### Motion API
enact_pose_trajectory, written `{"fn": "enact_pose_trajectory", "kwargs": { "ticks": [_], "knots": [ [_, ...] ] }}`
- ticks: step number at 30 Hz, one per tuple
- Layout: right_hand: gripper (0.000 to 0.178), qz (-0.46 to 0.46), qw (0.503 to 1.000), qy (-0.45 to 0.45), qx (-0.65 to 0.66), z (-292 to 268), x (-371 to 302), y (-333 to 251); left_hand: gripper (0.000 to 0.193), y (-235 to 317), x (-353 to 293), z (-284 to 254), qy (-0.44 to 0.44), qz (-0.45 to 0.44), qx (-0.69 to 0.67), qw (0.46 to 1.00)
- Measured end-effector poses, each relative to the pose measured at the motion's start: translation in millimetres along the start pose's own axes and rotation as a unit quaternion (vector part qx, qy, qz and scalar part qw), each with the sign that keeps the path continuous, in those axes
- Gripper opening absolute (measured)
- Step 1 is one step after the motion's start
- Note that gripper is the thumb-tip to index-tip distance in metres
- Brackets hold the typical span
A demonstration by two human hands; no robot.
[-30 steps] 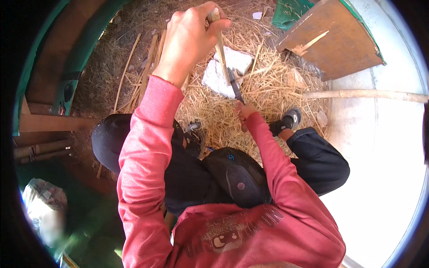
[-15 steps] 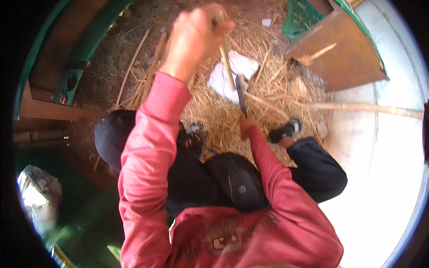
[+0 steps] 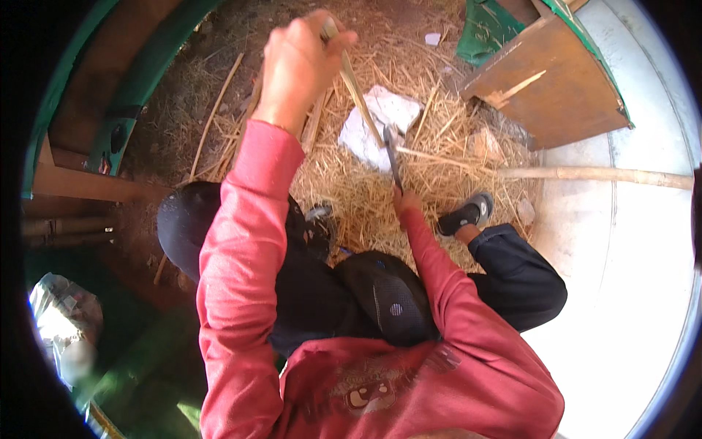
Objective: The person sits cross-legged on a straw-covered floor and uses a knife to shave thin strips from bamboo sticks. They hold the bamboo in one hand and carefully scrape the surface with the knife, occasionally adjusting their grip or the stick's orientation.
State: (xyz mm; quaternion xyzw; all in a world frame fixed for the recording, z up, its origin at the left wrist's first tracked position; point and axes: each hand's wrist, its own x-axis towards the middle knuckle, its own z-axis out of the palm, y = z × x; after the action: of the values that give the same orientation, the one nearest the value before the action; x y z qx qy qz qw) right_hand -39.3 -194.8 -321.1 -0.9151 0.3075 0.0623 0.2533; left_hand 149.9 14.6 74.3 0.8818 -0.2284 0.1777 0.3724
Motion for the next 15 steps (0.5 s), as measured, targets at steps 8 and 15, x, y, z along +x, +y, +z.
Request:
{"fn": "enact_pose_trajectory", "kwargs": {
  "ticks": [8,15],
  "knots": [
    [0.058,-0.029,0.982,0.151,0.108,1,-20,-32,0.023,-12,-3,-2,0.016,0.021,-0.009,1.0],
    [0.057,0.172,0.896,-0.213,0.348,21,7,35,0.028,-21,-3,6,0.107,0.023,0.022,0.994]
  ]
}}
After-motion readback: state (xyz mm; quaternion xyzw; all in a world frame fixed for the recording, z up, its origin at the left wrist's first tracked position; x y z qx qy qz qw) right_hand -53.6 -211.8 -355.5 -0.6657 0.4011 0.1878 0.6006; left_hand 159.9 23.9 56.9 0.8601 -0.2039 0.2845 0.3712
